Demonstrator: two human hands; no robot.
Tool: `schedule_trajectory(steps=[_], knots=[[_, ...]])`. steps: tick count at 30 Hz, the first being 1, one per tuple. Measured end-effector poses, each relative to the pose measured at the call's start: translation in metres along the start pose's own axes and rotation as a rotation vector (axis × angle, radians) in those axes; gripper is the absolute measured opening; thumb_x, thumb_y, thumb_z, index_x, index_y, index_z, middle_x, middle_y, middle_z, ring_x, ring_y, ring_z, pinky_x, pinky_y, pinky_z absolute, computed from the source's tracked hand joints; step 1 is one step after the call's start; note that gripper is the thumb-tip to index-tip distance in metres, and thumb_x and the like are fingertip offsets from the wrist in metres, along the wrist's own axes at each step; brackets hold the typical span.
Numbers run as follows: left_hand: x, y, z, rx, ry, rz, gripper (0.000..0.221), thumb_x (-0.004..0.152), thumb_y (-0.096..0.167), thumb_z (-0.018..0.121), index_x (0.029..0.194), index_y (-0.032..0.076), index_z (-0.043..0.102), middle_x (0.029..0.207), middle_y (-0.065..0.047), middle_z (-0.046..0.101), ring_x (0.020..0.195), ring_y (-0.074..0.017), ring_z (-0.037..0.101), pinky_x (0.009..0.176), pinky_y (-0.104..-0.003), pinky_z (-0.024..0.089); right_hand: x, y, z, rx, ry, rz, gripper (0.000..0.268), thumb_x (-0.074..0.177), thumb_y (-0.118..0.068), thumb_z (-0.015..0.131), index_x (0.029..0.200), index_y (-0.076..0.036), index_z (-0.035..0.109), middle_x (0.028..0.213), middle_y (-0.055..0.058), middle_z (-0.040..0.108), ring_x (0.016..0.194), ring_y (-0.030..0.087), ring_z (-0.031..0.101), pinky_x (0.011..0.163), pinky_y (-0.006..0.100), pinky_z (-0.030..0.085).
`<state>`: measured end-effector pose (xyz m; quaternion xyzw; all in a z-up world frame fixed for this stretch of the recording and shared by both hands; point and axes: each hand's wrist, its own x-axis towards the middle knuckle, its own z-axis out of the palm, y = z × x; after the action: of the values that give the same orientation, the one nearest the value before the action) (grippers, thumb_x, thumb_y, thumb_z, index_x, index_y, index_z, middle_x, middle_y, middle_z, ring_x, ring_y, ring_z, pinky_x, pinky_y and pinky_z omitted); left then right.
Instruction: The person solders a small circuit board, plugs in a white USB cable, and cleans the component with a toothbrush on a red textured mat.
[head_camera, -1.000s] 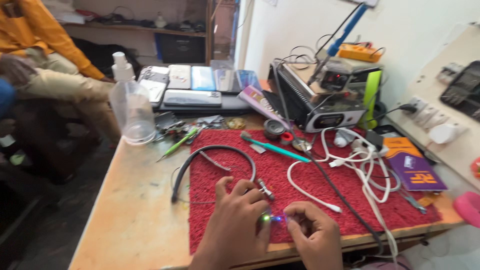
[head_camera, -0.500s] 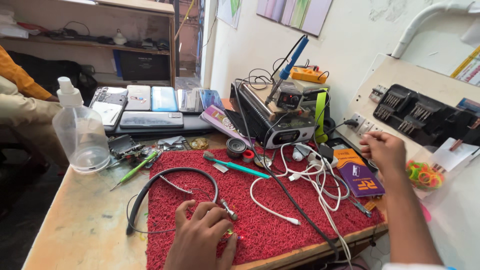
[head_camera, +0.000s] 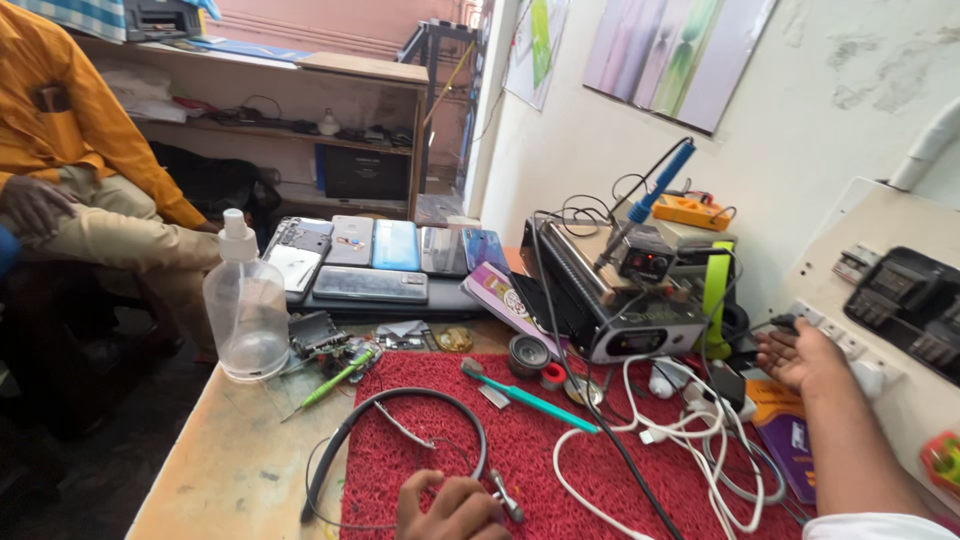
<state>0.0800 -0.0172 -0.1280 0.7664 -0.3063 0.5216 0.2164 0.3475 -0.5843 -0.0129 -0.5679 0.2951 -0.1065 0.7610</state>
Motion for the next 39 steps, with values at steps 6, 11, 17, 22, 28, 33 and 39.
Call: schedule_trajectory(steps=[6, 11, 17, 22, 28, 33, 39], knots=[[-0.009, 0.011, 0.024, 0.013, 0.035, -0.320, 0.021, 0.069, 0.035, 0.079, 0.058, 0.025, 0.064, 0.055, 0.014, 0.056, 0.066, -0.0007, 0.066, 0.079, -0.041, 0.045, 0.017, -0.003, 0.005, 0.128, -0.009, -0.064, 0.030, 0.113, -0.035, 0.044, 0.109, -0.010, 0.060, 0.088, 0.010, 0.069, 0.065, 0.017, 0.052, 0.057, 0.031, 0.041], [-0.006, 0.007, 0.028, 0.098, 0.168, -0.188, 0.017, 0.069, 0.034, 0.076, 0.063, 0.025, 0.062, 0.058, 0.014, 0.055, 0.068, -0.0011, 0.064, 0.078, -0.039, 0.043, 0.024, -0.004, 0.006, 0.146, -0.098, -0.040, 0.037, 0.112, -0.042, 0.047, 0.097, -0.011, 0.058, 0.075, 0.004, 0.060, 0.056, 0.012, 0.041, 0.049, 0.027, 0.033], [-0.009, 0.005, 0.015, 0.028, -0.023, -0.217, 0.014, 0.069, 0.035, 0.077, 0.065, 0.028, 0.066, 0.061, 0.016, 0.060, 0.071, -0.0010, 0.067, 0.079, -0.041, 0.042, 0.028, 0.006, 0.013, 0.145, -0.066, -0.072, 0.038, 0.111, -0.041, 0.045, 0.095, -0.010, 0.059, 0.074, 0.004, 0.060, 0.054, 0.012, 0.042, 0.047, 0.026, 0.033], [-0.012, 0.004, 0.018, 0.010, -0.089, -0.280, 0.014, 0.069, 0.036, 0.078, 0.065, 0.026, 0.068, 0.063, 0.015, 0.063, 0.071, -0.0030, 0.067, 0.080, -0.042, 0.042, 0.029, 0.008, 0.011, 0.126, -0.063, -0.121, 0.027, 0.111, -0.033, 0.049, 0.094, -0.013, 0.055, 0.073, 0.004, 0.058, 0.054, 0.011, 0.042, 0.045, 0.025, 0.032], [-0.010, 0.004, 0.014, -0.028, -0.132, -0.336, 0.013, 0.071, 0.032, 0.076, 0.061, 0.026, 0.068, 0.066, 0.014, 0.064, 0.075, -0.0022, 0.068, 0.084, -0.043, 0.044, 0.028, 0.005, 0.006, 0.084, -0.126, -0.109, 0.030, 0.111, -0.034, 0.050, 0.093, -0.011, 0.055, 0.070, 0.001, 0.052, 0.052, 0.010, 0.038, 0.044, 0.024, 0.030], [-0.001, 0.003, -0.005, -0.060, -0.174, -0.086, 0.012, 0.077, 0.033, 0.073, 0.066, 0.030, 0.068, 0.078, 0.015, 0.067, 0.088, -0.0047, 0.069, 0.089, -0.048, 0.042, 0.027, 0.000, 0.006, 0.168, -0.132, -0.068, 0.030, 0.111, -0.033, 0.051, 0.094, -0.009, 0.056, 0.073, 0.001, 0.053, 0.054, 0.010, 0.040, 0.047, 0.022, 0.032], [0.019, 0.010, -0.024, -0.096, -0.212, -0.084, 0.013, 0.081, 0.035, 0.076, 0.071, 0.029, 0.070, 0.082, 0.013, 0.066, 0.097, -0.0077, 0.068, 0.093, -0.052, 0.039, 0.028, 0.008, 0.005, 0.239, -0.122, -0.116, 0.021, 0.111, -0.028, 0.054, 0.096, -0.012, 0.054, 0.075, 0.001, 0.056, 0.056, 0.009, 0.040, 0.048, 0.022, 0.033]])
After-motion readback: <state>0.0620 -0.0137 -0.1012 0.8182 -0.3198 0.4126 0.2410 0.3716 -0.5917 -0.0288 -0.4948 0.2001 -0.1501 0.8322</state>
